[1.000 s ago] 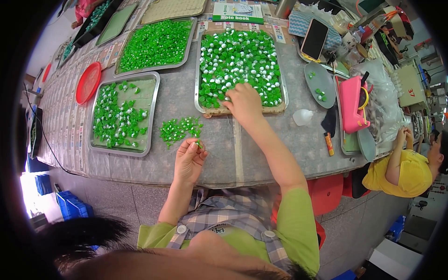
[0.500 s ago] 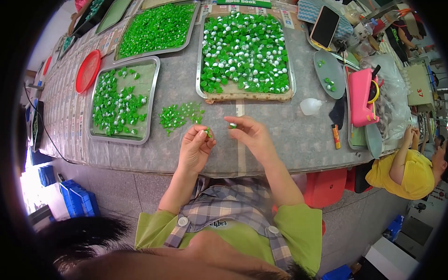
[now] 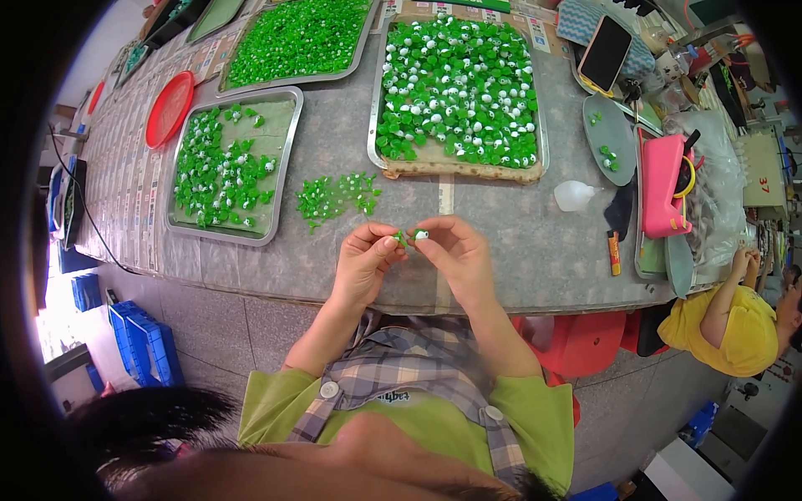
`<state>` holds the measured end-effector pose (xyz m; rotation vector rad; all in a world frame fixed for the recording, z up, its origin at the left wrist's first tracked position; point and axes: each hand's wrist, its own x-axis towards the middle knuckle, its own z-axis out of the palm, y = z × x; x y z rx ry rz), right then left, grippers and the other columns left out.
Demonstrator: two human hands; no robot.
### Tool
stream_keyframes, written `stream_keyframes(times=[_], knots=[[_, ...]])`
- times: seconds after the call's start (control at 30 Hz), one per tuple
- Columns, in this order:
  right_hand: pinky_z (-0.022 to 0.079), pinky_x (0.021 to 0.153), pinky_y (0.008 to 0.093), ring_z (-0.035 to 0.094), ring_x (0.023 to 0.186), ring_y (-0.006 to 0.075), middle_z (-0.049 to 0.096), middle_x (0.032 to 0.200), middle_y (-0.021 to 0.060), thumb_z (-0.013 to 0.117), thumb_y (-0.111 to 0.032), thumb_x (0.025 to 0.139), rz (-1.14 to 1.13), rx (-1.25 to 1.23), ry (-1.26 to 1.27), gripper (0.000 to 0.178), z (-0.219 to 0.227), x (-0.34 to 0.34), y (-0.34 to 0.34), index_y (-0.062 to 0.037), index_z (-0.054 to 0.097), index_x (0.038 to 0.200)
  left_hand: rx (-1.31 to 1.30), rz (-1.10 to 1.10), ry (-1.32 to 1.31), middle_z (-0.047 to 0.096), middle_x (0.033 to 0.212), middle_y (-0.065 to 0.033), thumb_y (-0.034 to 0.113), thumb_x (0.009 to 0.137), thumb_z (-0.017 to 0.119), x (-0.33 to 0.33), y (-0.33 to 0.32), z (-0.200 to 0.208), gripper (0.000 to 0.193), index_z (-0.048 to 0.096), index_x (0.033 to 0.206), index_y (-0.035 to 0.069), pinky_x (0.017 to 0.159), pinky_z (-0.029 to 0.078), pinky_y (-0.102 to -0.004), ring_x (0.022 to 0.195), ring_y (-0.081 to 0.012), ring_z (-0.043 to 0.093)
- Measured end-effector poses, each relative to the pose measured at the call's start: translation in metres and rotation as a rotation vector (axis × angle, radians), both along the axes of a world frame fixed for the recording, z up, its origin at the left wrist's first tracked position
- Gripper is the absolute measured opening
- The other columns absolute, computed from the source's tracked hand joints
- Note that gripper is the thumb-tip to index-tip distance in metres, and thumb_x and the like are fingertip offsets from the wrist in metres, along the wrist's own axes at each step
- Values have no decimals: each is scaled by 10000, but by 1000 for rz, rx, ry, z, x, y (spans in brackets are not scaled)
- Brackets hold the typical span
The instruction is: The person applies glue from a squeeze bottle onto small plastic pieces and attaches them to components by hand.
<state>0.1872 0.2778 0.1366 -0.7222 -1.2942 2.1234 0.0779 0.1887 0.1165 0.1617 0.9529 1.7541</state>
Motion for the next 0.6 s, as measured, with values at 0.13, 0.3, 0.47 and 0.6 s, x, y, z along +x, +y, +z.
stream_keyframes(times=[0.13, 0.3, 0.47, 0.6], knots=[[414, 697, 211, 515, 799, 101, 546, 859, 46, 530, 32, 704, 11, 24, -60, 206, 4, 1, 0, 4, 529, 908, -20, 0, 77, 562, 749, -78, 51, 723, 543, -1, 1, 2, 113, 521, 820, -3, 607, 460, -241, 646, -124, 539], [421, 683, 208, 532, 768, 104, 557, 833, 47, 556, 24, 687, 13, 156, -98, 206, 5, 2, -2, -8, 550, 891, -84, -19, 350, 563, 755, -92, 29, 709, 554, -1, 0, -1, 107, 528, 796, -26, 606, 446, -233, 651, -132, 539], [423, 667, 193, 530, 765, 105, 561, 844, 88, 547, 70, 674, 7, 329, -191, 207, 9, 3, -5, 25, 544, 875, -124, -5, 480, 562, 745, -81, 8, 701, 556, 1, -2, 1, 89, 535, 782, -23, 602, 433, -218, 658, -129, 534], [425, 647, 181, 533, 748, 100, 561, 843, 81, 551, 61, 675, 16, 444, -235, 195, 9, 4, -7, 32, 548, 868, -69, 69, 973, 566, 723, -68, 54, 687, 576, -1, -4, 5, 97, 559, 768, 5, 562, 398, -229, 648, -140, 523]])
